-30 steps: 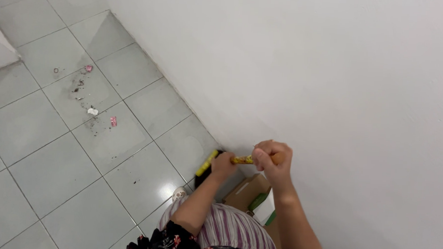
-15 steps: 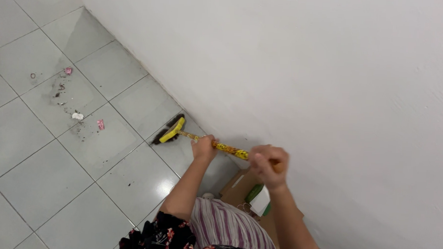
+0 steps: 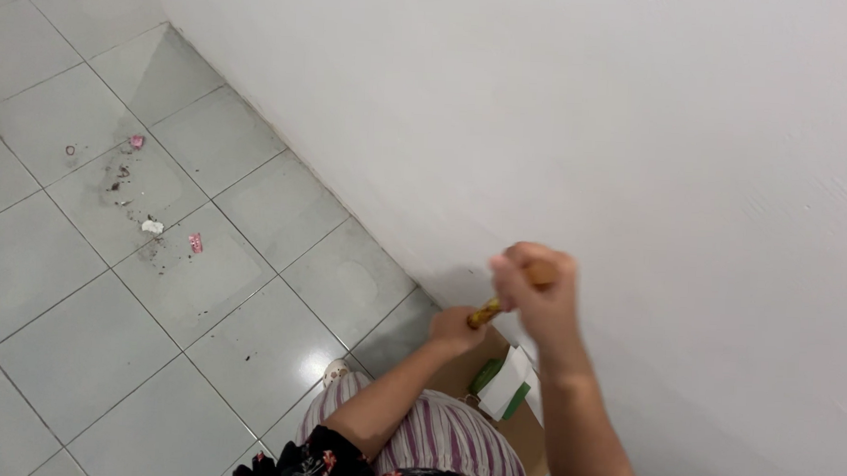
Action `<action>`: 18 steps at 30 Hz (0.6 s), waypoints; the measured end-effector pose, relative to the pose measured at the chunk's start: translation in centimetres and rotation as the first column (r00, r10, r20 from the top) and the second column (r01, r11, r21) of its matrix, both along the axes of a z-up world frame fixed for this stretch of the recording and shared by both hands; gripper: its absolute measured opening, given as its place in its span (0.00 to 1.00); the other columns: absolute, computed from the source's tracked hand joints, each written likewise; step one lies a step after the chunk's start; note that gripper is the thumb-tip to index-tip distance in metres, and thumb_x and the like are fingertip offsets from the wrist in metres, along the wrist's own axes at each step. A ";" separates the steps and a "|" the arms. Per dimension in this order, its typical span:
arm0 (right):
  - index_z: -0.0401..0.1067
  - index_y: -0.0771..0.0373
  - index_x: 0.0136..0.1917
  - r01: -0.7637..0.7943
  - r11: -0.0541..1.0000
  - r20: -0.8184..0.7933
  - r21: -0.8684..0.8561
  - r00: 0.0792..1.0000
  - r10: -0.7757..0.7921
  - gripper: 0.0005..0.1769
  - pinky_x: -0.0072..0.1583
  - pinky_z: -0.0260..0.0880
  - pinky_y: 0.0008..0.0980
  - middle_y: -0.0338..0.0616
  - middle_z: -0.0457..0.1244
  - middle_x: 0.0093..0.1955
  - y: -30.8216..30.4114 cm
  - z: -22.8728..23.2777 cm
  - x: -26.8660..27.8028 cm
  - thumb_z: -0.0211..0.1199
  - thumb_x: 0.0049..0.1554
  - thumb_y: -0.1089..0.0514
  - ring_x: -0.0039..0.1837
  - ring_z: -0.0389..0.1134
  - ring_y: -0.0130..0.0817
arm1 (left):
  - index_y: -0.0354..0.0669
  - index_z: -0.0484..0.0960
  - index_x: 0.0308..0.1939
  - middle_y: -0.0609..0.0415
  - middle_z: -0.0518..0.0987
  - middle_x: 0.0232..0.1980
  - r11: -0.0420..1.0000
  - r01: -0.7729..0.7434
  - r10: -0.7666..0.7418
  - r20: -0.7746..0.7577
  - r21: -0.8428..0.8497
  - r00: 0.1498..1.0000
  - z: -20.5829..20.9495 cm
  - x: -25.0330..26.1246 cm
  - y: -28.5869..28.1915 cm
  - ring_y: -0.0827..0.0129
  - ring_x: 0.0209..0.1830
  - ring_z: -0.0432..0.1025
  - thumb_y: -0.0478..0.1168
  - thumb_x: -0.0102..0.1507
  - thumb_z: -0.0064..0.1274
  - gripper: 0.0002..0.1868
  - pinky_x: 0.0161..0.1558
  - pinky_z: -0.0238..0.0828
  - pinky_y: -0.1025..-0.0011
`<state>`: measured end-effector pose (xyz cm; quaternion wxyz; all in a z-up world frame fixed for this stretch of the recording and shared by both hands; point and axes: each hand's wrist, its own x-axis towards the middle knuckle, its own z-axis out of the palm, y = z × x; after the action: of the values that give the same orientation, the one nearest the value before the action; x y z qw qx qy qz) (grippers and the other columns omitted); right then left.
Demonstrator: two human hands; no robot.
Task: Sweeping small debris off a tiled floor using a broom.
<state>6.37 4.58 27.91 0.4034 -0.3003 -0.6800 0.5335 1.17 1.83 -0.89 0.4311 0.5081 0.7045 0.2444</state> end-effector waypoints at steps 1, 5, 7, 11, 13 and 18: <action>0.61 0.60 0.26 -0.005 1.000 0.000 0.002 1.000 0.005 0.21 0.29 0.53 0.24 0.35 0.56 0.23 -0.1 -0.3 -0.3 0.59 0.60 0.67 0.26 0.54 0.21 | 0.54 0.85 0.39 0.49 0.83 0.41 1.000 -0.005 0.005 0.000 0.002 1.000 0.8 -0.5 -0.2 0.50 0.44 0.76 0.53 0.60 0.54 0.12 0.47 0.71 0.56; 0.58 0.60 0.26 -0.011 1.000 0.016 0.003 1.000 0.011 0.22 0.31 0.54 0.24 0.35 0.55 0.23 -0.9 -1.9 -0.6 0.59 0.59 0.69 0.27 0.53 0.20 | 0.52 0.85 0.38 0.50 0.84 0.40 0.995 -0.090 0.090 0.006 0.043 0.996 -0.5 -2.1 -0.7 0.51 0.43 0.78 0.52 0.58 0.55 0.12 0.47 0.72 0.56; 0.57 0.61 0.26 -0.012 1.000 -0.011 0.025 1.000 0.012 0.22 0.31 0.54 0.24 0.35 0.55 0.23 -0.6 -2.9 -0.4 0.58 0.59 0.70 0.27 0.53 0.21 | 0.50 0.85 0.37 0.50 0.84 0.40 0.986 -0.089 0.098 -0.058 0.139 0.993 -3.0 -3.4 0.1 0.51 0.44 0.78 0.52 0.58 0.56 0.13 0.46 0.72 0.55; 0.58 0.61 0.27 -0.076 0.995 -0.139 0.061 0.987 0.084 0.20 0.32 0.56 0.26 0.37 0.56 0.23 -1.0 -5.2 0.4 0.56 0.59 0.70 0.27 0.55 0.24 | 0.53 0.86 0.38 0.52 0.84 0.42 0.983 -0.145 0.162 -0.162 0.112 0.973 -4.5 -5.4 0.1 0.53 0.46 0.78 0.48 0.55 0.58 0.10 0.52 0.67 0.52; 0.58 0.61 0.27 -0.090 0.993 -0.185 0.082 0.977 0.104 0.19 0.33 0.58 0.27 0.37 0.56 0.23 -1.2 -6.4 0.6 0.55 0.59 0.70 0.28 0.56 0.25 | 0.53 0.87 0.37 0.54 0.85 0.42 0.989 -0.135 0.144 -0.207 0.057 0.968 -5.1 -6.5 0.2 0.54 0.46 0.78 0.47 0.55 0.59 0.10 0.57 0.63 0.48; 0.54 0.60 0.27 -0.161 0.980 -0.305 0.118 0.933 0.190 0.22 0.35 0.58 0.30 0.38 0.56 0.24 -1.8 -8.8 0.8 0.55 0.60 0.70 0.28 0.55 0.27 | 0.57 0.87 0.38 0.58 0.85 0.43 0.968 -0.231 0.247 -0.234 0.093 0.940 -5.2 -8.8 0.3 0.58 0.48 0.78 0.45 0.55 0.61 0.08 0.68 0.52 0.40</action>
<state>7.20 2.77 19.14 0.4708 -0.1307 -0.6545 0.5770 -7.61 2.13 -6.12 0.2918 0.4584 0.8004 0.2533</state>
